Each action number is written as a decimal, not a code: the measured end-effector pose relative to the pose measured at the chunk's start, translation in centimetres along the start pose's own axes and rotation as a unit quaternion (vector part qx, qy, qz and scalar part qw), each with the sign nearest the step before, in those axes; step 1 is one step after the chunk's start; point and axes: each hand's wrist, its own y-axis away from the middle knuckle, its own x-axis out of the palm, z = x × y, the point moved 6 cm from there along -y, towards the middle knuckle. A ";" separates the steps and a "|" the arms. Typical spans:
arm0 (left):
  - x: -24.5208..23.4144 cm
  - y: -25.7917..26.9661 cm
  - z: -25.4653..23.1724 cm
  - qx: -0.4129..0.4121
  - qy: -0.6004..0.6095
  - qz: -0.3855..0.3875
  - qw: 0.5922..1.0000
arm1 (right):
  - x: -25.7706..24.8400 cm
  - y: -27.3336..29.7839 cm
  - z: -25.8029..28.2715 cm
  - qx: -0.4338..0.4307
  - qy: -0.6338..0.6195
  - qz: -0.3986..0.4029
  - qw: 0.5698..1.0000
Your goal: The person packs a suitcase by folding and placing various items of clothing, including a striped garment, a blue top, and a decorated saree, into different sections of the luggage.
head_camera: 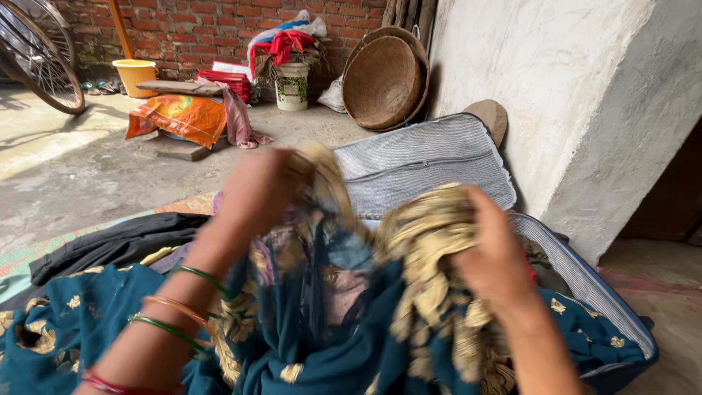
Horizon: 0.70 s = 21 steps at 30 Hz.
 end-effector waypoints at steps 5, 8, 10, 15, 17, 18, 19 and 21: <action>1.5 2.7 -9.8 0.256 -0.019 0.030 0.966 | 9.1 -2.8 0.5 0.021 0.234 0.097 0.967; 0.4 3.1 -8.8 0.227 0.071 0.054 0.970 | 9.2 -3.9 1.4 0.130 0.323 0.104 0.932; 0.0 4.0 -8.4 0.224 0.092 0.062 0.968 | 8.5 -4.2 1.5 0.195 0.363 0.110 0.904; 0.7 4.6 -6.4 0.103 0.129 0.155 0.974 | 3.6 -6.6 3.8 -0.039 0.481 0.055 0.874; 1.0 4.7 -4.6 0.062 0.120 0.190 0.972 | -0.5 -7.1 8.0 -0.239 0.468 -0.059 0.849; 0.7 4.7 -3.3 0.058 0.067 0.168 0.982 | -3.6 -7.7 8.3 -0.110 0.386 -0.081 0.912; 0.5 4.7 -1.9 0.056 0.017 0.145 0.988 | -6.0 -7.5 10.0 -0.106 0.448 -0.159 0.873; 0.3 4.2 0.9 0.044 -0.038 0.104 0.993 | -8.3 -6.8 12.2 -0.168 0.390 -0.217 0.879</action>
